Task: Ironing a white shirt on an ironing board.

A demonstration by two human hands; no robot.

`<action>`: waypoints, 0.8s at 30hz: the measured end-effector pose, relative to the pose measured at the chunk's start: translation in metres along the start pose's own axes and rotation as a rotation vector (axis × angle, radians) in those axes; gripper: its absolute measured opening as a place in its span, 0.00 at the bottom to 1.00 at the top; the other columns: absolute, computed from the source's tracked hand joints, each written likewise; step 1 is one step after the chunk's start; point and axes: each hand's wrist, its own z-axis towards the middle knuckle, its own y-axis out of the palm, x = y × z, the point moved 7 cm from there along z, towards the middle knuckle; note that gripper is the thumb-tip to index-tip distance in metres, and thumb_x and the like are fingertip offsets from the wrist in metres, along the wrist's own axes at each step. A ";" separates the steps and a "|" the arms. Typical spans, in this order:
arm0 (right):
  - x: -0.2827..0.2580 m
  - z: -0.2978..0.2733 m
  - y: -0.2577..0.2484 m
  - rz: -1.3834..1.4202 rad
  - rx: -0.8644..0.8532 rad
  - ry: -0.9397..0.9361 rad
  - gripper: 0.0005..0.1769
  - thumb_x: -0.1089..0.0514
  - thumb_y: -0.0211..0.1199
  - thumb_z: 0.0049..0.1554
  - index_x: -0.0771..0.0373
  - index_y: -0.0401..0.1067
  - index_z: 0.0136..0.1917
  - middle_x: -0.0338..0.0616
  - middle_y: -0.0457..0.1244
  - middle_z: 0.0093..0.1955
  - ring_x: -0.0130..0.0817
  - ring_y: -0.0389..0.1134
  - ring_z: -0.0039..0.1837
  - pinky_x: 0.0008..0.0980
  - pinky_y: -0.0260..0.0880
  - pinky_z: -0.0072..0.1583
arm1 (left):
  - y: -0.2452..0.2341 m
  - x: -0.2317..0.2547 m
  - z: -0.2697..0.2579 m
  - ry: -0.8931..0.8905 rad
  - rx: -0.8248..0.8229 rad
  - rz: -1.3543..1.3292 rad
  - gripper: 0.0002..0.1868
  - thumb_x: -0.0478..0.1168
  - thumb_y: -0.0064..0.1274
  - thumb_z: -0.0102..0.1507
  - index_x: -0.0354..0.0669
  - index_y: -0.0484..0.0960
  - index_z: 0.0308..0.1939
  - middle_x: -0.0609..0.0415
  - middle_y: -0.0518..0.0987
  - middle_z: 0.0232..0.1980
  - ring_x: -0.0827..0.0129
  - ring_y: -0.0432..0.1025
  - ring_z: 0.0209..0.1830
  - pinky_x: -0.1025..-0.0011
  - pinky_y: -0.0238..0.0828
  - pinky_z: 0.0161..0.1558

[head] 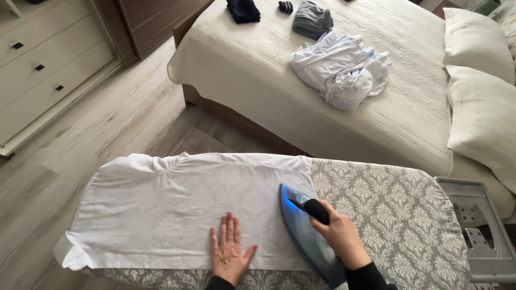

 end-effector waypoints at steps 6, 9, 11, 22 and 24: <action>0.010 0.038 -0.014 -0.121 -0.013 0.096 0.31 0.43 0.66 0.54 0.41 0.69 0.71 0.58 0.72 0.43 0.50 0.77 0.44 0.45 0.76 0.49 | -0.004 0.023 -0.001 0.059 0.001 -0.006 0.52 0.70 0.27 0.63 0.38 0.37 0.79 0.49 0.34 0.84 0.62 0.29 0.83 0.48 0.22 0.76; 0.028 0.050 -0.029 -0.010 0.070 0.076 0.33 0.45 0.65 0.54 0.47 0.66 0.72 0.56 0.72 0.46 0.48 0.77 0.44 0.44 0.77 0.47 | -0.003 0.021 0.001 0.064 -0.004 -0.005 0.51 0.70 0.28 0.63 0.38 0.38 0.78 0.49 0.35 0.83 0.62 0.30 0.83 0.48 0.22 0.75; 0.042 0.044 -0.036 -0.027 0.119 0.071 0.31 0.45 0.68 0.55 0.51 0.69 0.70 0.58 0.72 0.46 0.48 0.74 0.45 0.45 0.74 0.48 | -0.007 0.022 0.003 0.071 0.003 -0.015 0.50 0.69 0.27 0.63 0.38 0.38 0.78 0.49 0.35 0.83 0.62 0.30 0.82 0.48 0.23 0.75; -0.053 0.006 0.001 0.021 -0.168 -0.203 0.28 0.46 0.69 0.51 0.48 0.73 0.65 0.56 0.71 0.39 0.50 0.74 0.39 0.44 0.73 0.43 | 0.005 -0.040 -0.024 -0.065 -0.200 0.018 0.30 0.50 0.38 0.69 0.45 0.61 0.74 0.53 0.55 0.81 0.63 0.48 0.81 0.57 0.40 0.77; -0.093 0.005 0.017 0.035 -0.162 -0.447 0.28 0.46 0.70 0.51 0.50 0.73 0.64 0.54 0.72 0.41 0.50 0.75 0.43 0.43 0.73 0.43 | -0.012 -0.060 -0.034 -0.128 -0.189 -0.004 0.28 0.48 0.42 0.68 0.44 0.66 0.71 0.52 0.59 0.79 0.61 0.52 0.79 0.57 0.43 0.76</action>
